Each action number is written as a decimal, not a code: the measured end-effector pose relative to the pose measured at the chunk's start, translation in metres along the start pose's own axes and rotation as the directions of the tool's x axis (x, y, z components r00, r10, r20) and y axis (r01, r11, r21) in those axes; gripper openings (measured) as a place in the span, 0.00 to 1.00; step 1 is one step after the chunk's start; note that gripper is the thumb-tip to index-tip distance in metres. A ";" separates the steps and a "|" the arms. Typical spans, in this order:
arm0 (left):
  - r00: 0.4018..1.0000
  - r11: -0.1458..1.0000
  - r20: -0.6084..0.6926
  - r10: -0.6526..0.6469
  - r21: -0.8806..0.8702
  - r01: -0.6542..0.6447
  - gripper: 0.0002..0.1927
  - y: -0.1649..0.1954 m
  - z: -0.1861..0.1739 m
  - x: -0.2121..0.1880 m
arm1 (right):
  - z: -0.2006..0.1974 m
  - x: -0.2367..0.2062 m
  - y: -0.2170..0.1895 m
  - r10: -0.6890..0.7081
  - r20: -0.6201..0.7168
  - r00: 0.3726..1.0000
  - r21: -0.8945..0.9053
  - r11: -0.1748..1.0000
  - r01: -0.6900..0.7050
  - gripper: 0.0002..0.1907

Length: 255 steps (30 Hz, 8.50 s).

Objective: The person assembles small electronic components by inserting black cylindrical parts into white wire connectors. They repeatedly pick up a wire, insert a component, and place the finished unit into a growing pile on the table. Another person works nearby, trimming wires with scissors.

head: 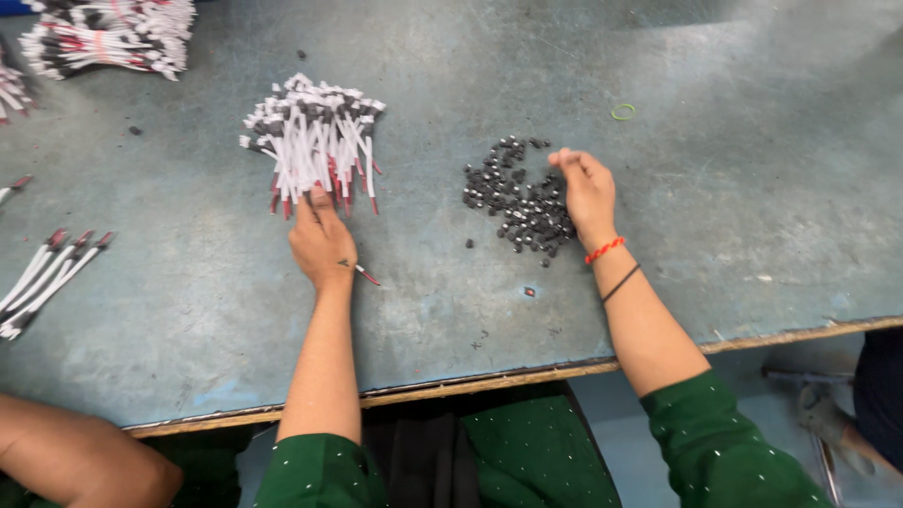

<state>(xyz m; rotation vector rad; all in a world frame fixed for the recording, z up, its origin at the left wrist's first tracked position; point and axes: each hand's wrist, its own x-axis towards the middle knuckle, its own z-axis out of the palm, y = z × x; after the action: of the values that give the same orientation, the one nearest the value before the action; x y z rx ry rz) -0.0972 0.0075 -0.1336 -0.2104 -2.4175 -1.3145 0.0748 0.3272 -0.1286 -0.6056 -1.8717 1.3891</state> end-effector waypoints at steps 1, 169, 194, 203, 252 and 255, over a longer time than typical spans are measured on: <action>0.999 0.999 0.007 -0.040 0.015 0.040 0.26 0.000 0.001 0.001 | 0.006 -0.004 -0.001 -0.031 0.046 0.998 -0.052 0.998 0.033 0.16; 0.913 0.709 0.403 -0.061 0.662 -0.244 0.58 -0.102 -0.172 0.016 | -0.002 -0.012 0.013 -0.156 -0.160 0.975 0.055 0.985 0.166 0.11; 0.764 0.744 0.636 0.106 0.460 -0.485 0.60 -0.025 -0.143 -0.055 | 0.000 -0.018 0.010 -0.132 -0.138 0.982 0.047 0.989 0.139 0.11; 0.787 0.761 0.603 0.134 0.445 -0.471 0.57 -0.017 -0.147 -0.058 | -0.001 -0.018 0.010 -0.127 -0.126 0.984 0.064 0.989 0.136 0.11; 0.869 0.832 0.250 0.427 0.267 -0.486 0.24 -0.019 -0.147 -0.113 | -0.008 -0.023 0.003 -0.101 -0.122 0.987 0.115 0.987 0.115 0.11; 0.863 0.842 0.301 0.406 0.244 -0.481 0.28 -0.019 -0.147 -0.114 | -0.008 -0.024 0.001 -0.106 -0.125 0.986 0.115 0.986 0.121 0.11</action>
<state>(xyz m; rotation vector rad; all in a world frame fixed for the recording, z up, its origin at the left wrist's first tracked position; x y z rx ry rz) 0.0387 -0.1197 -0.1216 -0.8321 -2.5118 -0.7187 0.0964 0.3152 -0.1350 -0.5009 -1.6870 1.3525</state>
